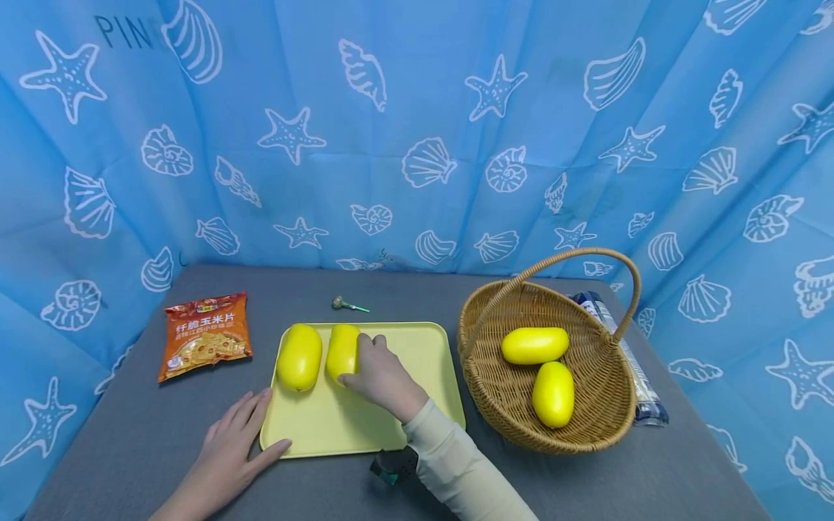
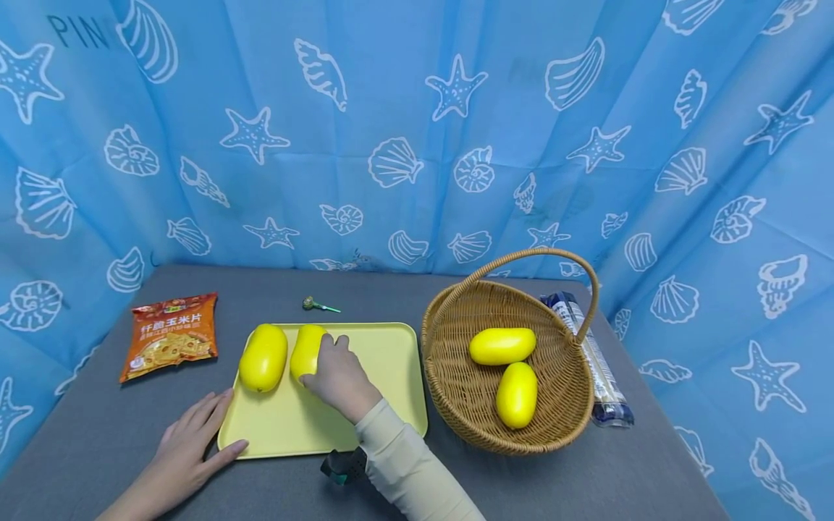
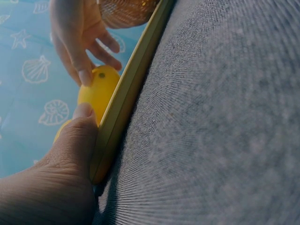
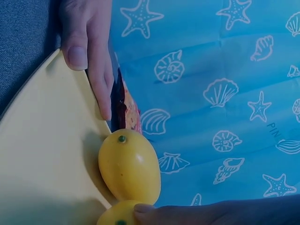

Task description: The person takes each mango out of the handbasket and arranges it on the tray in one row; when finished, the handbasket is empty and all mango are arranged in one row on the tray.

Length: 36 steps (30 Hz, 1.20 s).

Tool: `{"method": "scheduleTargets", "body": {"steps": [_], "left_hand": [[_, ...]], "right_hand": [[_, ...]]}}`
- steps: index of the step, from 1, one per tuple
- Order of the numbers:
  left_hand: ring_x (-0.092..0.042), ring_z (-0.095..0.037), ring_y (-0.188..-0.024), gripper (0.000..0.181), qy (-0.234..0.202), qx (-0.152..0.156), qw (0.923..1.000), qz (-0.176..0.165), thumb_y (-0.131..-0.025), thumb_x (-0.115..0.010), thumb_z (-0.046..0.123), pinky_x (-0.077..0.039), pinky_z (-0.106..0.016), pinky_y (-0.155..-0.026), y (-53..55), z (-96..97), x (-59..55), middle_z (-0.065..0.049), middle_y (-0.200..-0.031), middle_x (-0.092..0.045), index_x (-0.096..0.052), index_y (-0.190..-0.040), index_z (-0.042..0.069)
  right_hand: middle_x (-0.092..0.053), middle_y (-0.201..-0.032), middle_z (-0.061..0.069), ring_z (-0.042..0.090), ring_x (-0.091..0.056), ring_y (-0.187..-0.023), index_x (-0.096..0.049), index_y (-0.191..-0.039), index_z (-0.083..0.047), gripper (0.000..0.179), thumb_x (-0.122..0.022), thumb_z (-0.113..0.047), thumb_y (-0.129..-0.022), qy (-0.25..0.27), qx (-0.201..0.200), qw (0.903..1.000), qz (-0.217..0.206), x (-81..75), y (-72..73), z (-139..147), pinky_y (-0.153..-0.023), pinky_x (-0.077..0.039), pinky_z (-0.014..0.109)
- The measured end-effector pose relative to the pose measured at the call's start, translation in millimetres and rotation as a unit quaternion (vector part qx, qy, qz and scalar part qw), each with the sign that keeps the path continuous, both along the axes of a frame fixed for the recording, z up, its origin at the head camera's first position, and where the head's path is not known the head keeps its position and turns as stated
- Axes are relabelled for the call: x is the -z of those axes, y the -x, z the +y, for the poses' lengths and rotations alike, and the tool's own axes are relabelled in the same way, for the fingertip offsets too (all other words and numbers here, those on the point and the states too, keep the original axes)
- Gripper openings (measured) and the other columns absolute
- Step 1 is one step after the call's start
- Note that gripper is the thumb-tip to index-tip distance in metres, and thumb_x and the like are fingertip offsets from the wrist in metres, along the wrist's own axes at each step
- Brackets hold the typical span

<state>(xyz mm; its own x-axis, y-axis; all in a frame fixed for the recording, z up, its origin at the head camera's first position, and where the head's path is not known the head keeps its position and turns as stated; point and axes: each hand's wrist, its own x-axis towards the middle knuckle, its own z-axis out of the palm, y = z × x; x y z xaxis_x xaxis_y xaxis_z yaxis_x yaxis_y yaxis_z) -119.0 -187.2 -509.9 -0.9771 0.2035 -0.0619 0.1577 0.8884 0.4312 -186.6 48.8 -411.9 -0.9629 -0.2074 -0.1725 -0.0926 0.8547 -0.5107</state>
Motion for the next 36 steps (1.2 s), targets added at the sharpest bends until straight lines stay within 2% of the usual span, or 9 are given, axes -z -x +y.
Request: {"method": "scheduleTargets", "body": {"steps": [9,13,17,22,24,28,32,36], "left_hand": [[-0.027,-0.046,-0.134,0.103,-0.003,0.002,1.0000,-0.004,-0.082,-0.040,0.079,-0.030,-0.069,-0.098,0.0,-0.7,0.8,-0.026,-0.147,-0.035,-0.027,-0.151,0.004],[-0.027,-0.046,-0.134,0.104,0.000,0.002,1.0000,-0.008,-0.082,-0.039,0.080,-0.030,-0.071,-0.097,-0.2,-0.1,1.3,-0.026,-0.147,-0.035,-0.027,-0.151,0.004],[-0.027,-0.047,-0.134,0.105,0.000,0.002,0.9999,-0.012,-0.081,-0.038,0.081,-0.029,-0.071,-0.097,0.2,0.4,1.2,-0.027,-0.147,-0.034,-0.026,-0.151,0.004],[-0.027,-0.047,-0.133,0.104,0.001,0.003,1.0000,-0.007,-0.082,-0.039,0.080,-0.030,-0.069,-0.097,1.0,0.2,1.8,-0.027,-0.147,-0.033,-0.025,-0.151,0.005],[-0.027,-0.047,-0.133,0.104,0.004,0.004,1.0000,-0.005,-0.082,-0.038,0.081,-0.030,-0.070,-0.096,1.0,0.4,2.5,-0.027,-0.147,-0.033,-0.025,-0.152,0.005],[-0.026,-0.047,-0.133,0.105,0.006,0.003,0.9999,-0.008,-0.081,-0.038,0.081,-0.030,-0.071,-0.096,0.7,1.0,2.7,-0.027,-0.147,-0.033,-0.024,-0.152,0.005],[-0.026,-0.047,-0.133,0.106,0.005,0.003,0.9999,-0.013,-0.081,-0.039,0.081,-0.029,-0.071,-0.096,0.4,1.0,1.2,-0.028,-0.147,-0.032,-0.024,-0.152,0.004],[-0.026,-0.048,-0.132,0.106,0.004,0.004,0.9998,-0.017,-0.081,-0.039,0.081,-0.029,-0.071,-0.095,0.2,0.3,0.6,-0.029,-0.147,-0.032,-0.024,-0.152,0.004]], "right_hand": [[-0.046,-0.118,0.021,0.019,-0.052,-0.065,-0.038,-0.142,0.001,0.077,-0.073,-0.036,-0.085,-0.016,-0.006,0.9997,0.017,3.0,-1.0,1,-0.054,-0.046,0.025],[-0.046,-0.121,0.022,0.018,-0.052,-0.065,-0.036,-0.144,0.001,0.080,-0.073,-0.037,-0.085,-0.019,-0.005,0.9995,0.026,-2.9,-6.3,4,-0.054,-0.047,0.026],[-0.047,-0.126,0.022,0.020,-0.057,-0.073,-0.036,-0.144,0.001,0.081,-0.073,-0.039,-0.085,-0.028,-0.013,0.9981,0.054,-20.8,-19.3,12,-0.061,-0.052,0.027],[-0.048,-0.130,0.021,0.029,-0.062,-0.097,-0.040,-0.143,-0.002,0.076,-0.071,-0.042,-0.086,-0.037,-0.035,0.9946,0.090,-54.4,-45.0,29,-0.080,-0.056,0.037],[-0.047,-0.133,0.021,0.030,-0.062,-0.100,-0.040,-0.143,-0.003,0.075,-0.069,-0.043,-0.087,-0.042,-0.042,0.9937,0.095,-66.0,-55.1,39,-0.081,-0.056,0.040],[-0.046,-0.135,0.020,0.028,-0.062,-0.096,-0.041,-0.143,-0.005,0.072,-0.069,-0.041,-0.088,-0.049,-0.048,0.9926,0.100,-83.8,-72.4,64,-0.079,-0.056,0.039],[-0.047,-0.133,0.018,0.026,-0.061,-0.102,-0.044,-0.141,-0.005,0.069,-0.071,-0.039,-0.087,-0.064,-0.031,0.9911,0.113,-96.5,-86.4,89,-0.084,-0.056,0.040],[-0.050,-0.129,0.018,0.024,-0.062,-0.100,-0.047,-0.138,-0.005,0.066,-0.074,-0.035,-0.085,-0.083,-0.007,0.9885,0.127,-102.8,-94.8,114,-0.081,-0.057,0.039]]}}
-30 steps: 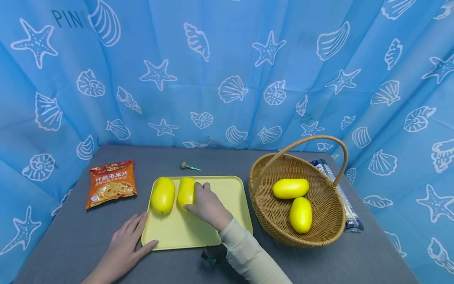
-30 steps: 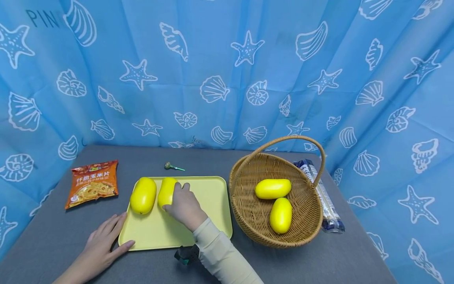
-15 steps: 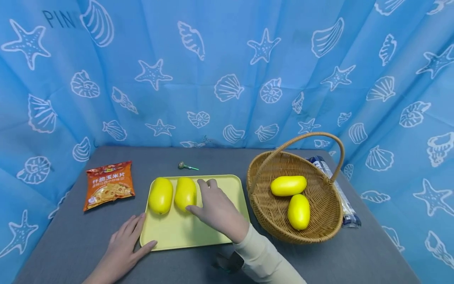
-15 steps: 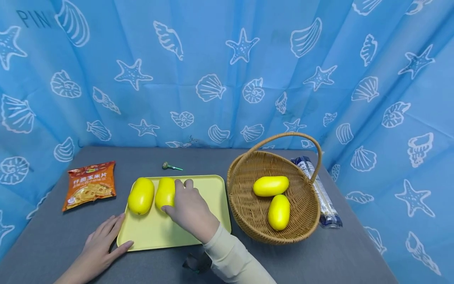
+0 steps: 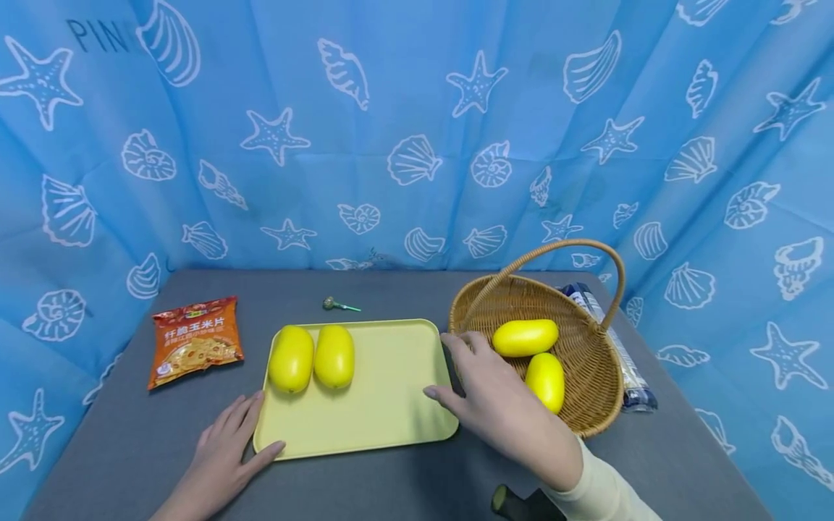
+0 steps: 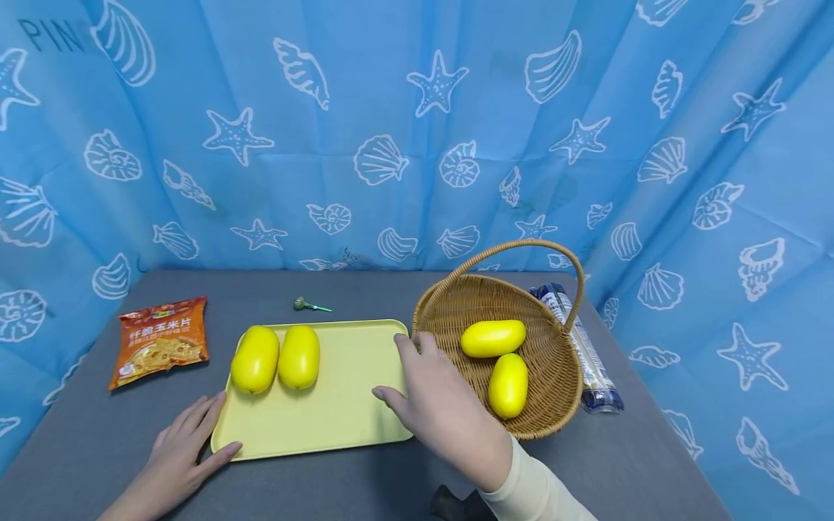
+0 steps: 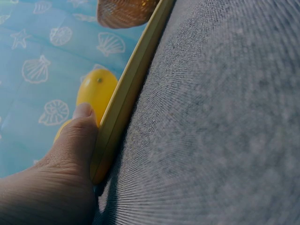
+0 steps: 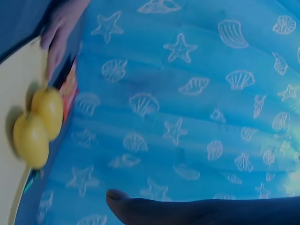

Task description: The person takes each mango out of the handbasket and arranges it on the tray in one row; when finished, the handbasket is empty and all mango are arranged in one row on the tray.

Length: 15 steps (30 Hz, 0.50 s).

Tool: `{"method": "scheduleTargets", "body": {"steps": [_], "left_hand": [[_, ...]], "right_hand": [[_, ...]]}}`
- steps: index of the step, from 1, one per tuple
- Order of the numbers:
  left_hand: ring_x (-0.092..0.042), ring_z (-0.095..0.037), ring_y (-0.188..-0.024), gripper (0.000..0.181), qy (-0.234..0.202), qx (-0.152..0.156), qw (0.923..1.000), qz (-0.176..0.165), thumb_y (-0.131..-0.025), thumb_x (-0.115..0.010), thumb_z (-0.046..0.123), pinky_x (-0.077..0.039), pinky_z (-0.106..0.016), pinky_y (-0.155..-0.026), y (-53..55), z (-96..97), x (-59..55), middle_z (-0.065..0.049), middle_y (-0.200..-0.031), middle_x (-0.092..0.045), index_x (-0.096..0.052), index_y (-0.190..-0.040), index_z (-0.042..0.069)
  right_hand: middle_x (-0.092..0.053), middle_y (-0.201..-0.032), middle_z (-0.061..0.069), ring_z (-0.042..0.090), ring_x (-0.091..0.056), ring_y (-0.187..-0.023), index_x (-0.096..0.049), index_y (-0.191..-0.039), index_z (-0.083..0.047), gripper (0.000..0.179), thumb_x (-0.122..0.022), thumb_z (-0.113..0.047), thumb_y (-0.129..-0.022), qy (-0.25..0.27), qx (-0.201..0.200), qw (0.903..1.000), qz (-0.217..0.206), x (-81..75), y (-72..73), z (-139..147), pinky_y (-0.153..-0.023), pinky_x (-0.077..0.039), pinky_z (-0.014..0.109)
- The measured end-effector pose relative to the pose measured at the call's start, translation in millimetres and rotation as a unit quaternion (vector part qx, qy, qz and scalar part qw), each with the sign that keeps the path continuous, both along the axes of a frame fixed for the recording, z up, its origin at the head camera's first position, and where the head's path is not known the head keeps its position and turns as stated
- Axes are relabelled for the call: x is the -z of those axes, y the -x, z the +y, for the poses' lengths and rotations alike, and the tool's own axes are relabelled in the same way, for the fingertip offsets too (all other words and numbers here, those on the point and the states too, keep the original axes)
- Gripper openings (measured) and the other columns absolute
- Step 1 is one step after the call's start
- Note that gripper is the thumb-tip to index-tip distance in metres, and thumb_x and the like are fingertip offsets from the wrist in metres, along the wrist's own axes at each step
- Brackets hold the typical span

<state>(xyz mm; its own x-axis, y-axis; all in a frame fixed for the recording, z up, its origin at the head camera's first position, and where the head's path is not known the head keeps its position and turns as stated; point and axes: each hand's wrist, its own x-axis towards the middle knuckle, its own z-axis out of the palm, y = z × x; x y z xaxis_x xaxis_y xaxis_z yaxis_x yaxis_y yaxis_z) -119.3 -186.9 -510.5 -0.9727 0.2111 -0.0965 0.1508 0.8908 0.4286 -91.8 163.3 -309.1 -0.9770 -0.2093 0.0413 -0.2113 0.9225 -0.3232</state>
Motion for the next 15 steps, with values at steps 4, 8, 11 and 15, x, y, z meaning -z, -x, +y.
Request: {"method": "scheduleTargets", "body": {"steps": [4,8,11,15], "left_hand": [[-0.026,-0.048,-0.133,0.106,-0.001,0.001,1.0000,0.000,-0.081,-0.038,0.081,-0.030,-0.071,-0.095,-0.1,-0.9,1.0,-0.029,-0.147,-0.032,-0.023,-0.152,0.003],[-0.025,-0.047,-0.133,0.106,-0.003,0.003,1.0000,-0.006,-0.081,-0.038,0.082,-0.029,-0.071,-0.097,0.0,-0.6,1.3,-0.028,-0.148,-0.031,-0.023,-0.152,0.004],[-0.025,-0.047,-0.133,0.108,-0.001,0.003,0.9999,-0.010,-0.080,-0.038,0.082,-0.029,-0.072,-0.096,0.1,-0.1,1.1,-0.029,-0.147,-0.031,-0.023,-0.152,0.004],[-0.026,-0.047,-0.133,0.108,0.001,0.002,1.0000,-0.007,-0.080,-0.037,0.083,-0.029,-0.072,-0.095,0.0,-0.1,0.3,-0.029,-0.147,-0.033,-0.024,-0.152,0.003]], "right_hand": [[-0.052,-0.126,0.019,0.024,-0.062,-0.091,-0.049,-0.137,-0.007,0.063,-0.074,-0.033,-0.085,-0.012,0.029,0.9995,-0.010,1.9,1.7,27,-0.071,-0.057,0.038],[-0.051,-0.128,0.025,0.033,-0.062,-0.095,-0.048,-0.137,-0.002,0.065,-0.071,-0.036,-0.087,-0.033,0.067,0.9963,-0.043,9.4,8.2,59,-0.074,-0.056,0.046],[-0.047,-0.130,0.032,0.043,-0.058,-0.104,-0.045,-0.137,0.005,0.069,-0.069,-0.038,-0.088,-0.045,0.091,0.9925,-0.069,15.8,15.2,84,-0.081,-0.053,0.054],[-0.042,-0.129,0.040,0.050,-0.052,-0.109,-0.043,-0.135,0.011,0.072,-0.069,-0.037,-0.088,-0.054,0.110,0.9888,-0.086,25.4,24.8,110,-0.085,-0.050,0.058]]}}
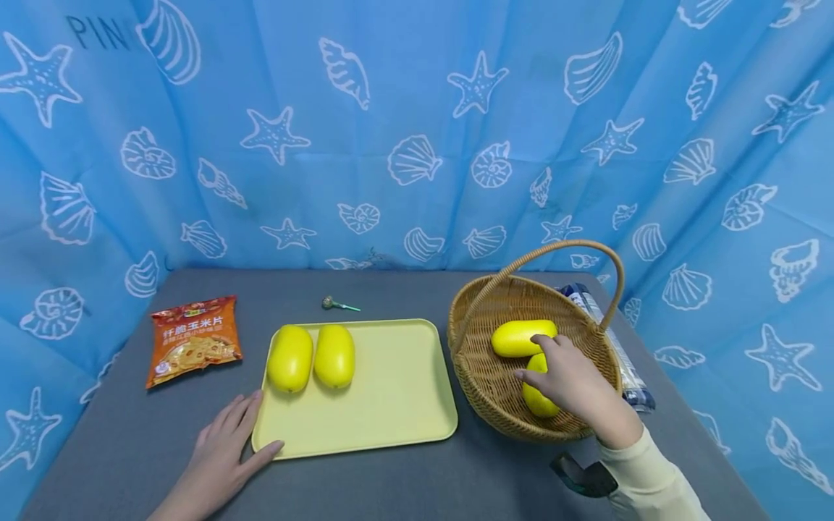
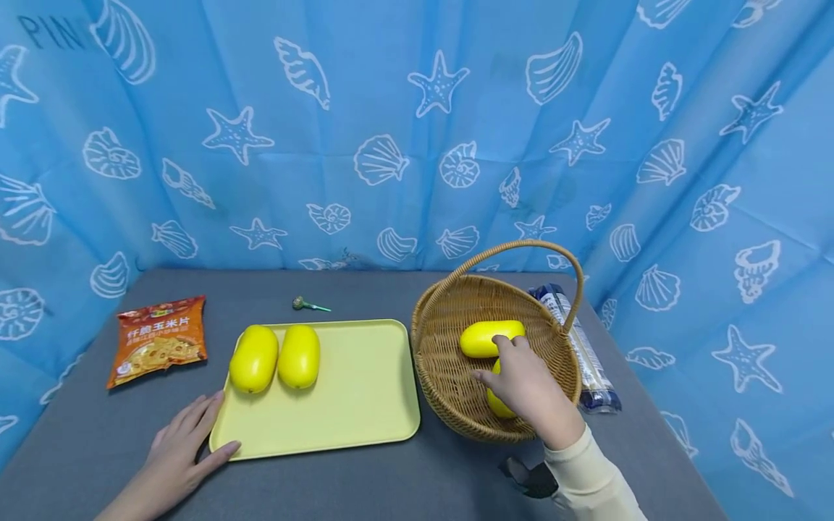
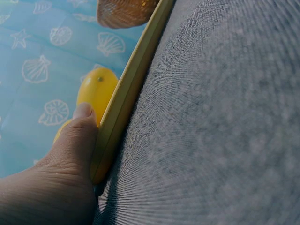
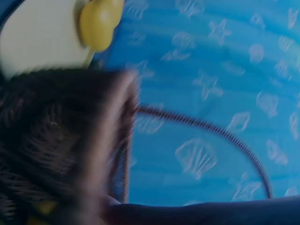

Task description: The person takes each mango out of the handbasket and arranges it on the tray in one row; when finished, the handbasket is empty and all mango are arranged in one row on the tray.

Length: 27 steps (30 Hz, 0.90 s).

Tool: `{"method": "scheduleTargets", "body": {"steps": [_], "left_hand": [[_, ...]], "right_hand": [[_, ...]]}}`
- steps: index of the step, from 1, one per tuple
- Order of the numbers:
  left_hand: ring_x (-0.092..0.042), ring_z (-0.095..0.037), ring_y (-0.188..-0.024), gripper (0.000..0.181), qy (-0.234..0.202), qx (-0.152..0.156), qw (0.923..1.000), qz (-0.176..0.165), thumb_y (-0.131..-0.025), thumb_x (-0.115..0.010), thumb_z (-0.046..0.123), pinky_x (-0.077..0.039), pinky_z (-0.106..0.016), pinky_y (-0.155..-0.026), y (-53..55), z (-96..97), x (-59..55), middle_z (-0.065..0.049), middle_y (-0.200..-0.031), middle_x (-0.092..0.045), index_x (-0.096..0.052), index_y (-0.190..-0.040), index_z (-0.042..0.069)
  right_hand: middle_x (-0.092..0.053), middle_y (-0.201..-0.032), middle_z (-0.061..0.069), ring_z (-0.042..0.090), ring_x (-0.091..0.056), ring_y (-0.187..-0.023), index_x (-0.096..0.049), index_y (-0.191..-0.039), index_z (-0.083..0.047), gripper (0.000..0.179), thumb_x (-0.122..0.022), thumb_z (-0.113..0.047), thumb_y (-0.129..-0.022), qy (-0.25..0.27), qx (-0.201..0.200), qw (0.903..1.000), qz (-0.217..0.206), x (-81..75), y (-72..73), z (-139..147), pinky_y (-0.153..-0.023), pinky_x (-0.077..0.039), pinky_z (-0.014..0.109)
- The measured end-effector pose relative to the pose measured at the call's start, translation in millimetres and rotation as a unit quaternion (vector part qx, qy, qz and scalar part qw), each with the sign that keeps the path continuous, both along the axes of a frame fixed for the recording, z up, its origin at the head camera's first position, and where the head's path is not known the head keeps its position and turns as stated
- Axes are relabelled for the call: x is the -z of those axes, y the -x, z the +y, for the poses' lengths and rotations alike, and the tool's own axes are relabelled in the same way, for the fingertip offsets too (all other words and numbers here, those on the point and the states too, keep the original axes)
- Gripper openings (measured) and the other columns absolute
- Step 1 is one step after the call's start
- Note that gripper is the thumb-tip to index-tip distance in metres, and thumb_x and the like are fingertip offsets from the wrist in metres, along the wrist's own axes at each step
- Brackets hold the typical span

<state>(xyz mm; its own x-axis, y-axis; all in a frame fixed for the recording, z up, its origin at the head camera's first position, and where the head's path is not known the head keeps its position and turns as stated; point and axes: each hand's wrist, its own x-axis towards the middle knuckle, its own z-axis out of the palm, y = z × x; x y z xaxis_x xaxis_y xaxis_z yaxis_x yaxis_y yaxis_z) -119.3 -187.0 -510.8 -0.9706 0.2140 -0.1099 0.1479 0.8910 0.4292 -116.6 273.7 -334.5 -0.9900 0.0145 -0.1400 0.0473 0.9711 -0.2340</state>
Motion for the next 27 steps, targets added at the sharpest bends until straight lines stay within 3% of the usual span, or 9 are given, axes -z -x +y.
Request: {"method": "scheduleTargets", "body": {"steps": [11,18,27], "left_hand": [[-0.024,-0.049,-0.133,0.111,0.007,0.000,0.9996,-0.026,-0.079,-0.037,0.084,-0.028,-0.074,-0.095,2.1,-1.1,1.4,-0.030,-0.148,-0.030,-0.021,-0.152,0.002],[-0.025,-0.050,-0.133,0.112,0.014,-0.001,0.9994,-0.031,-0.079,-0.036,0.084,-0.028,-0.074,-0.095,2.8,-0.3,0.3,-0.031,-0.147,-0.030,-0.021,-0.152,0.001],[-0.025,-0.050,-0.132,0.111,0.017,-0.001,0.9994,-0.029,-0.079,-0.036,0.084,-0.028,-0.074,-0.095,4.2,-1.0,-0.4,-0.031,-0.147,-0.030,-0.020,-0.152,0.001]], "right_hand": [[-0.054,-0.113,0.036,0.038,-0.055,-0.095,-0.044,-0.128,0.020,0.074,-0.072,-0.032,-0.085,0.008,0.016,0.9995,-0.027,22.2,6.1,25,-0.073,-0.052,0.046],[-0.059,-0.098,0.023,0.028,-0.053,-0.081,-0.041,-0.131,0.020,0.075,-0.073,-0.029,-0.084,0.023,0.013,0.9986,-0.045,31.1,7.2,31,-0.065,-0.047,0.038],[-0.059,-0.100,0.024,0.027,-0.054,-0.081,-0.032,-0.136,0.019,0.082,-0.075,-0.026,-0.082,0.043,0.017,0.9978,-0.048,36.1,8.5,34,-0.064,-0.048,0.038]]}}
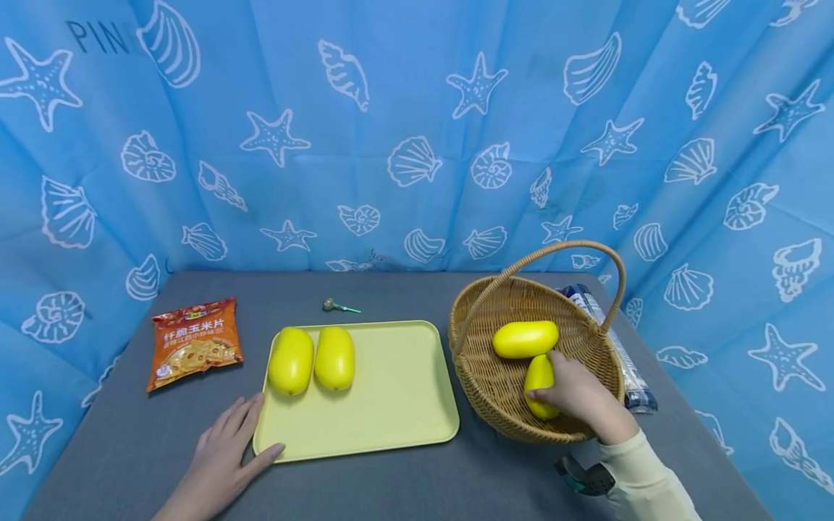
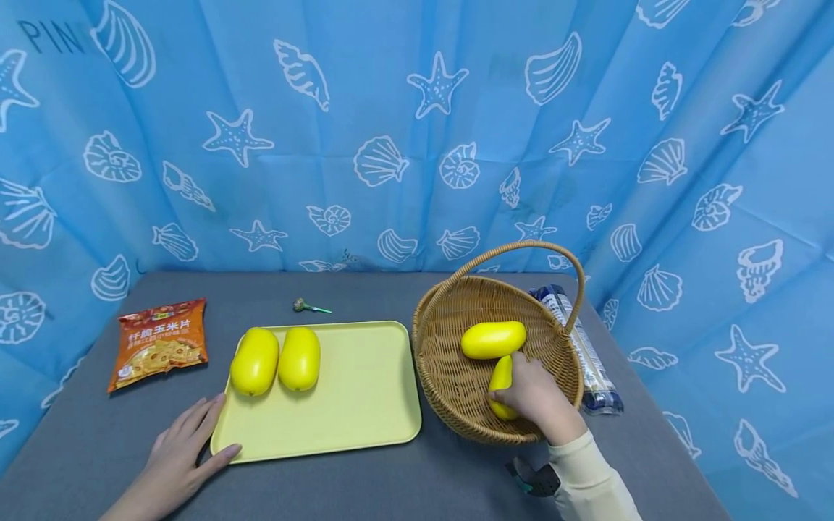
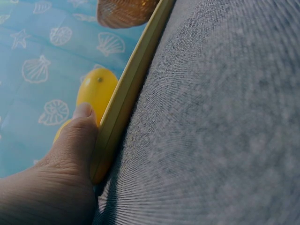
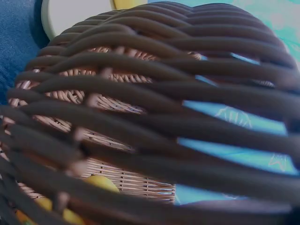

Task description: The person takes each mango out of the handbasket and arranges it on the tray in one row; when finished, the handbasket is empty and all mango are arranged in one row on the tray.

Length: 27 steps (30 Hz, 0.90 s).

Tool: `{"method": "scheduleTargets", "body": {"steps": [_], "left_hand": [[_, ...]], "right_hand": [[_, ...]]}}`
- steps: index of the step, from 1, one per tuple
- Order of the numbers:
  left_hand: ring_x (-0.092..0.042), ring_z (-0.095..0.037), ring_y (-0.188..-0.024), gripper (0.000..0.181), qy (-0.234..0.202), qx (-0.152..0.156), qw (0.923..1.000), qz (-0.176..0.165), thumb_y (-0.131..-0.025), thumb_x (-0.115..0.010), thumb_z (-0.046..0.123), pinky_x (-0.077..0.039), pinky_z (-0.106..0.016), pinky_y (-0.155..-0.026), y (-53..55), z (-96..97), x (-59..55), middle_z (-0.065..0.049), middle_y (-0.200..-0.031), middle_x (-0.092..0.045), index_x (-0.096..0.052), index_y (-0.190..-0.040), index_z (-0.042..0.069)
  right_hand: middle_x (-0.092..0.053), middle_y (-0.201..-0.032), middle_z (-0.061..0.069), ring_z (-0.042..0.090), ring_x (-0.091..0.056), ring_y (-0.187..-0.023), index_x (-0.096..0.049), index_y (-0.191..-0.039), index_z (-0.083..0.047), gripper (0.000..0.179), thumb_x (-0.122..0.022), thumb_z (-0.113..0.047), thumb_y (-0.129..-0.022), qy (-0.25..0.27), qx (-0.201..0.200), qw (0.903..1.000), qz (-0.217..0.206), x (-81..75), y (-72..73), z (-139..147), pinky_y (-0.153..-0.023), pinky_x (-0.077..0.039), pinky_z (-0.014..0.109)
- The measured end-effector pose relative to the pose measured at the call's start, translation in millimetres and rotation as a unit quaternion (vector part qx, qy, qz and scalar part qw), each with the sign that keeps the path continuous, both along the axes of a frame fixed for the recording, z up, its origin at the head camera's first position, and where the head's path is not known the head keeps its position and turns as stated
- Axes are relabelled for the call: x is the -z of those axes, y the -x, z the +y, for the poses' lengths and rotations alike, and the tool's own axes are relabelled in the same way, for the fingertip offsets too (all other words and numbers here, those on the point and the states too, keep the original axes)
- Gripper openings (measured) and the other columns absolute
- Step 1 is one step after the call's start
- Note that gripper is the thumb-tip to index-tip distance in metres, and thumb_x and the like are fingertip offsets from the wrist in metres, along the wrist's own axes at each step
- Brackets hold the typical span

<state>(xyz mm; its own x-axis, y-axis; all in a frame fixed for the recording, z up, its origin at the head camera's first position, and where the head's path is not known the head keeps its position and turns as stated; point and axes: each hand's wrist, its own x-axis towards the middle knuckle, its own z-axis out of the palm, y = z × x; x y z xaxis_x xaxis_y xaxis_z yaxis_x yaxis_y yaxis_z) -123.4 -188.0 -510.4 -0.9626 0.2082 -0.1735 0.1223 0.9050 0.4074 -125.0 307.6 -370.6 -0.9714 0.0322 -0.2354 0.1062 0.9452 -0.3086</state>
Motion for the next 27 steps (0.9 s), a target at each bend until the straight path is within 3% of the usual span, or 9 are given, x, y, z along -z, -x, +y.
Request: {"method": "scheduleTargets", "body": {"steps": [8,17,27], "left_hand": [[-0.024,-0.050,-0.133,0.111,-0.006,-0.003,1.0000,0.003,-0.079,-0.037,0.084,-0.028,-0.074,-0.096,-1.1,0.1,-0.9,-0.030,-0.148,-0.029,-0.020,-0.152,0.002],[-0.025,-0.049,-0.133,0.111,-0.008,-0.004,0.9999,0.010,-0.079,-0.036,0.084,-0.027,-0.075,-0.096,-1.5,1.7,-2.6,-0.030,-0.148,-0.030,-0.021,-0.152,0.001],[-0.025,-0.049,-0.133,0.112,-0.006,-0.001,1.0000,0.003,-0.079,-0.037,0.084,-0.026,-0.076,-0.097,-1.4,1.8,-1.3,-0.030,-0.148,-0.030,-0.022,-0.152,0.001]], "right_hand": [[-0.059,-0.093,0.018,0.023,-0.054,-0.075,-0.032,-0.135,0.017,0.080,-0.076,-0.024,-0.081,0.006,-0.007,0.9999,0.006,-8.1,-5.7,-2,-0.059,-0.046,0.034],[-0.059,-0.107,0.028,0.028,-0.056,-0.083,-0.029,-0.137,0.019,0.089,-0.077,-0.029,-0.080,-0.019,-0.009,0.9998,0.000,-18.0,-13.7,-5,-0.067,-0.050,0.040],[-0.058,-0.106,0.025,0.025,-0.054,-0.080,-0.031,-0.137,0.016,0.088,-0.078,-0.031,-0.079,-0.024,0.007,0.9994,0.024,-28.1,-26.2,-11,-0.062,-0.049,0.036]]}}
